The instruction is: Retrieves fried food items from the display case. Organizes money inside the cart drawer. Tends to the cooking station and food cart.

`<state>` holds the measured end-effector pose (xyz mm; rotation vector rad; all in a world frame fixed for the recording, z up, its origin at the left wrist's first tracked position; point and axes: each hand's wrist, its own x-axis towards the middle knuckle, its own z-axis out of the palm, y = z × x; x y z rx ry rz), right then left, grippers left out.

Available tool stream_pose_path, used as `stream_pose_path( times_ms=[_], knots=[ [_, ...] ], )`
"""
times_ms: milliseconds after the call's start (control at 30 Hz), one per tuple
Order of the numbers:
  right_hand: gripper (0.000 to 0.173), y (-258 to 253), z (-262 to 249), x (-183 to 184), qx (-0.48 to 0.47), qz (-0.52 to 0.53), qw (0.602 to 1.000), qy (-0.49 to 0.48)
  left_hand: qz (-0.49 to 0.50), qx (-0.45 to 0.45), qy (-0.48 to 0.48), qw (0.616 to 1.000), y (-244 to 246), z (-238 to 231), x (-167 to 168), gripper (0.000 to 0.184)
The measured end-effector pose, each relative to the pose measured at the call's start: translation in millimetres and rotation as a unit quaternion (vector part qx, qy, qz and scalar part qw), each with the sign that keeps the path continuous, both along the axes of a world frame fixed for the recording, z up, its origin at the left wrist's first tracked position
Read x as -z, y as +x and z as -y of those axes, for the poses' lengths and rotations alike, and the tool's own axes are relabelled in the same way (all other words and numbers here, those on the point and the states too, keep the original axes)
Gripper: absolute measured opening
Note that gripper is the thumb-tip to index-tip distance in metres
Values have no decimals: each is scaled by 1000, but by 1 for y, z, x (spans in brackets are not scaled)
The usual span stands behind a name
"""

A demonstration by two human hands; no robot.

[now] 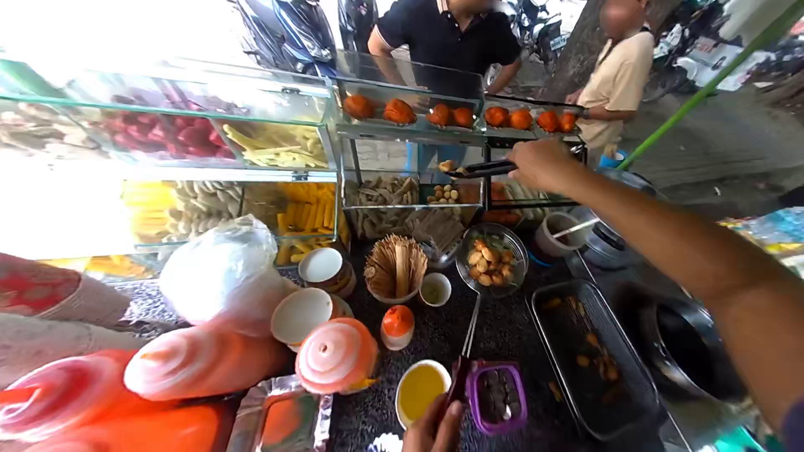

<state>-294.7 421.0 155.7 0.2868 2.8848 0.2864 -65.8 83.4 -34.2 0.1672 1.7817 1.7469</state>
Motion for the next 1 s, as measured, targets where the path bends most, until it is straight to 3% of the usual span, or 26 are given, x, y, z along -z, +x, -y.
stream_pose_path(
  times_ms=[133,333,633,800,1000],
  knots=[
    [42,93,-25,-35,-25,11,1000,-11,-19,-2,12,1000,-2,-2,-4,28],
    [51,191,-31,-30,37,81,996,-24,-1,23,46,999,4,3,-9,29],
    [60,336,-89,-36,118,-14,989,-86,-14,140,36,989,26,-23,-11,27],
    [62,464,-140,-17,192,-156,960,-132,-25,239,27,970,36,-102,-10,25],
    [55,591,-176,42,397,-204,873,-197,26,351,9,936,78,-246,1,26]
  ],
)
